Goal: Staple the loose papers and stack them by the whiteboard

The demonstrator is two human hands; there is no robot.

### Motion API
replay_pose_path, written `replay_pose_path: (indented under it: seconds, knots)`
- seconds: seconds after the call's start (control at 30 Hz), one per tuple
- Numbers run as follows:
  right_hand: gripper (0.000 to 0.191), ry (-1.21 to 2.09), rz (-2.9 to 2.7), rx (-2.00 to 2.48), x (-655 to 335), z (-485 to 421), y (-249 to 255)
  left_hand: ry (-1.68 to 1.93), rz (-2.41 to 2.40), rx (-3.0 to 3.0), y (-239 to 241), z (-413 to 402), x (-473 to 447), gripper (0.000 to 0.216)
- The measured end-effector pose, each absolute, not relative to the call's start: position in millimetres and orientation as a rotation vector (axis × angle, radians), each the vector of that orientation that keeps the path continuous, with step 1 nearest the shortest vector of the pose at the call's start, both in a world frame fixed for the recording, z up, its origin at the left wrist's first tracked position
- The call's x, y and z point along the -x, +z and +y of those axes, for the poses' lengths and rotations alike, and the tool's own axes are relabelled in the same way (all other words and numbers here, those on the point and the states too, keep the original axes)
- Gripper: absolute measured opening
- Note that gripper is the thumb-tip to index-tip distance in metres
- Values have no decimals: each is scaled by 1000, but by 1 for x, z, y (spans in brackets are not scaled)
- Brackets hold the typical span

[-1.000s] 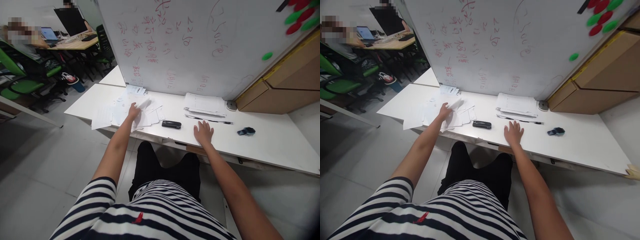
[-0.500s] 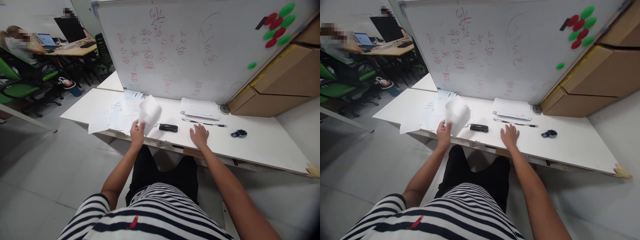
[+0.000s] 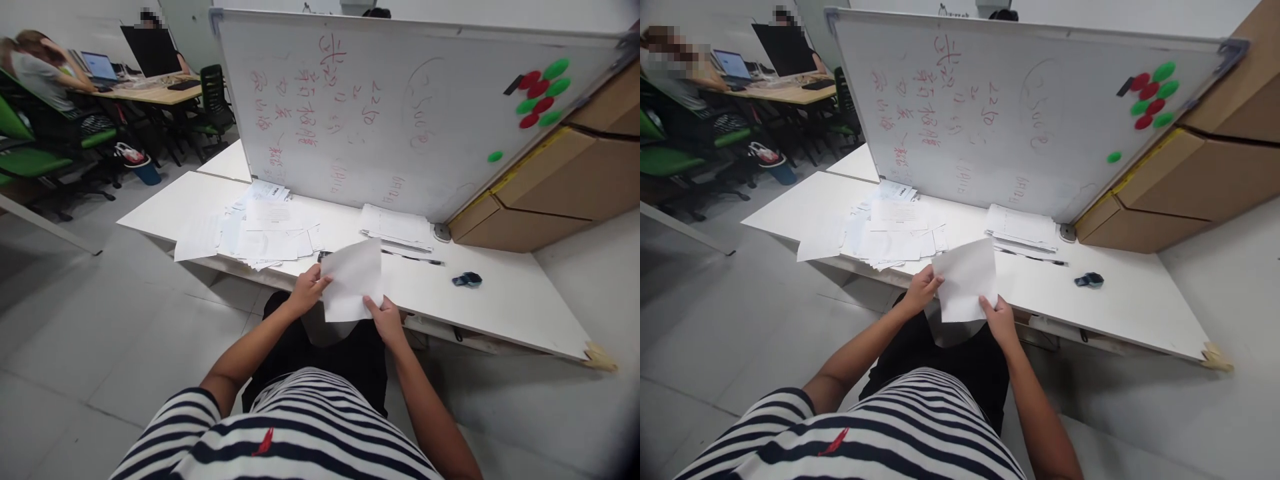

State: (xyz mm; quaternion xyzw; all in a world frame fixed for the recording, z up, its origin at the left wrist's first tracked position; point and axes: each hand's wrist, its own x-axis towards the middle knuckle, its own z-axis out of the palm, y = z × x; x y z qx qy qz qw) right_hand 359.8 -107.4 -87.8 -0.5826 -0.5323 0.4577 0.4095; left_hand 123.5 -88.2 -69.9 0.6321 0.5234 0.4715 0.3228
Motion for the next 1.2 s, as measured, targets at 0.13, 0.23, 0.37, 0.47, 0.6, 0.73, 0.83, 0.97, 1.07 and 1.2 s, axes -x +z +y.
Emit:
replay_pose_path:
  seconds: [0.13,0.23,0.37,0.47,0.6,0.73,0.83,0.97,1.07,1.2]
  knots:
    - [54,852,-1297,1663,-403,-73,-98,1007,1668,-2020,-66,-27,-76,41]
    - [52,641,-1282,1733,-430,-46,-110,776,2043,-2020,-66,25,-40,43]
    - [47,394,-1292,1886,-434,-30,-129,438,2262,-1946,-71,70,-21,51]
    - [44,286,-1312,1993,-427,-30,-136,321,2325,-1905,-77,87,-27,59]
    - [42,252,-1319,2000,-425,-32,-137,204,2386,-1840,-82,102,-38,66]
    - [40,246,-1312,1956,-428,-31,-139,153,2413,-1805,-84,108,-40,68]
    - [38,203,-1321,1965,-429,-30,-142,159,2430,-1810,-85,108,-39,64]
    - [37,179,-1325,1988,-429,-30,-143,108,2423,-1823,-85,110,-39,51]
    - [37,194,-1341,1969,-428,-31,-141,79,2422,-1859,-86,113,-41,45]
    - [36,186,-1347,1967,-427,-31,-139,56,2440,-1903,-87,115,-43,39]
